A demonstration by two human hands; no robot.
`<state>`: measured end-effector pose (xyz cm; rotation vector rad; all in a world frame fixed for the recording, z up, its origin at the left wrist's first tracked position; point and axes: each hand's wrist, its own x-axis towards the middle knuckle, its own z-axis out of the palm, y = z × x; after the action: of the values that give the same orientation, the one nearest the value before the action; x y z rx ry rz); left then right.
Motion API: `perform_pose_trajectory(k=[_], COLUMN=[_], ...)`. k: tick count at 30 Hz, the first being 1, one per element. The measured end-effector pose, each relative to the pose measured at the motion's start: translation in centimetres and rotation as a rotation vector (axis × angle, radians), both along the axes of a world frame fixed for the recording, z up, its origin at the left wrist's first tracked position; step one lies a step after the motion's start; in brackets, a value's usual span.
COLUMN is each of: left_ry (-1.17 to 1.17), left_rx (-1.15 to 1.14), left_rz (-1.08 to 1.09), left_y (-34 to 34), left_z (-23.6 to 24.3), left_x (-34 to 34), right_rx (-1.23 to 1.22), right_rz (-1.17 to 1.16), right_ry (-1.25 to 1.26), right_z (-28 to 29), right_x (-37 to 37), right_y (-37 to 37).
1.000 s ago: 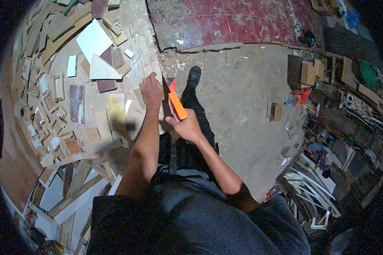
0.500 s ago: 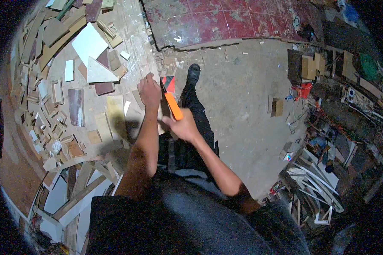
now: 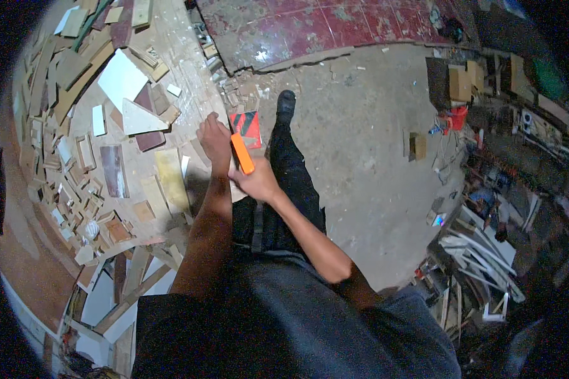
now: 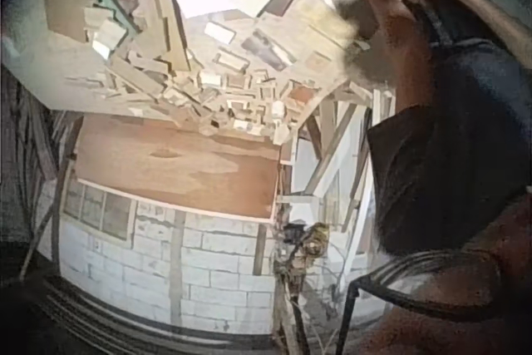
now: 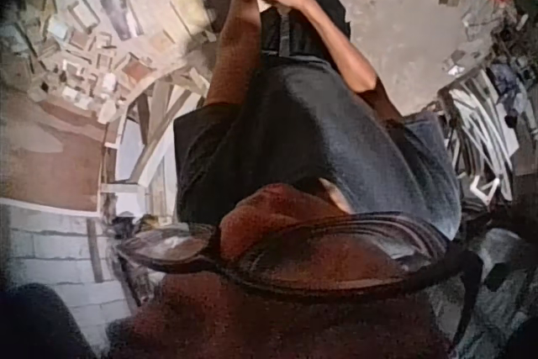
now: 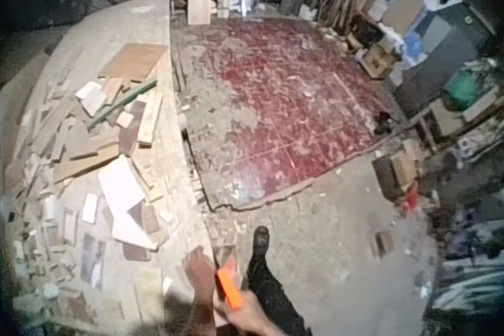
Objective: Sawing a small piece of wood using a hand saw on a workshop table.
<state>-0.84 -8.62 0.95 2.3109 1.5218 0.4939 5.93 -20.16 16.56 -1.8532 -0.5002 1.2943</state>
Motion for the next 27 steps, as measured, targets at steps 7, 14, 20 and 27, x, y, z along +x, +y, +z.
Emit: perform_pose_trajectory(k=[7, 14, 20, 27], left_ry=[-0.018, 0.032, 0.024, 0.082], left_rx=[0.012, 0.047, 0.03, 0.036], left_rz=[0.015, 0.03, 0.001, 0.031], left_y=[0.2, 0.1, -0.1, 0.2], left_z=[0.9, -0.2, -0.3, -0.3], left_x=[0.0, -1.5, -0.2, -0.8], right_rx=[0.032, -0.021, 0.079, 0.044], right_rz=[0.083, 0.074, -0.066, 0.108], right_ry=[-0.086, -0.01, -0.07, -0.007], right_z=[-0.3, 3.1, -1.9, 3.6], right_x=[-0.2, -2.1, -1.5, -2.4], right_y=[-2.5, -5.4, -0.6, -5.0])
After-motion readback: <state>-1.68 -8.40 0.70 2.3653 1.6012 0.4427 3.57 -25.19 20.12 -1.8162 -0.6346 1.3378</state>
